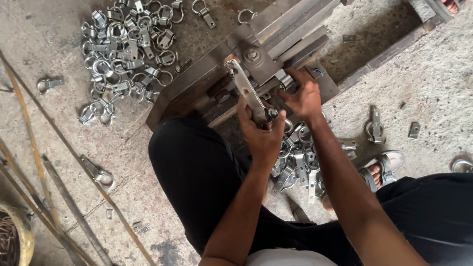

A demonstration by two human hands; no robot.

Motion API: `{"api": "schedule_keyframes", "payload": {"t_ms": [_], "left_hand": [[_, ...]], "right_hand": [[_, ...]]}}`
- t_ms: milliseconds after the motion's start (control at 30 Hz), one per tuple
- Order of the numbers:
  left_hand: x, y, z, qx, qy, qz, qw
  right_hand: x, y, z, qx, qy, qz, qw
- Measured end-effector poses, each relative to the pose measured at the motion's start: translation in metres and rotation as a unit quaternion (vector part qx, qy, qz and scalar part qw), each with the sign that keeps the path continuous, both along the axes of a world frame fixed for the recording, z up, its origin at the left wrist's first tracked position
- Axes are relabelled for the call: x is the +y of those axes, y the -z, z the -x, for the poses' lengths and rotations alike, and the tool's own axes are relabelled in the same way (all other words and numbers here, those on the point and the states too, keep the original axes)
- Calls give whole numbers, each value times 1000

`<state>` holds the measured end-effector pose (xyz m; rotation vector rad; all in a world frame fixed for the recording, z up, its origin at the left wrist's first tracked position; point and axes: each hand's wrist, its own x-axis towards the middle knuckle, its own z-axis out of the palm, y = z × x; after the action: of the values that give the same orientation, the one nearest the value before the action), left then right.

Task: The person sits on the floor and operates a manual metal press machine. They repeatedly pick up metal rings from a pile, place them into the press, and pull a lever to shape the metal. The finished metal pieces are dropped onto the floor next to the machine.

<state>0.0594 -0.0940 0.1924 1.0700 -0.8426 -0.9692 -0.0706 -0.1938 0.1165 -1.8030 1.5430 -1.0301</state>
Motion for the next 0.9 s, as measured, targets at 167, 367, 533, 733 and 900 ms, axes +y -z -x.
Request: {"api": "schedule_keyframes", "payload": {"t_ms": [167, 367, 533, 733, 900], "left_hand": [[1, 3, 1, -16, 4, -14, 1000], [0, 9, 4, -33, -2, 4, 999], [5, 9, 4, -90, -24, -34, 995], [4, 2, 4, -109, 1, -20, 994], [7, -2, 10, -107, 12, 19, 994]], "right_hand": [[-7, 18, 6, -35, -44, 62, 996], [0, 41, 11, -89, -13, -75, 993], [2, 62, 18, -342, 136, -191, 910], [-6, 73, 67, -672, 288, -245, 637], [3, 78, 113, -687, 485, -166, 515]]}}
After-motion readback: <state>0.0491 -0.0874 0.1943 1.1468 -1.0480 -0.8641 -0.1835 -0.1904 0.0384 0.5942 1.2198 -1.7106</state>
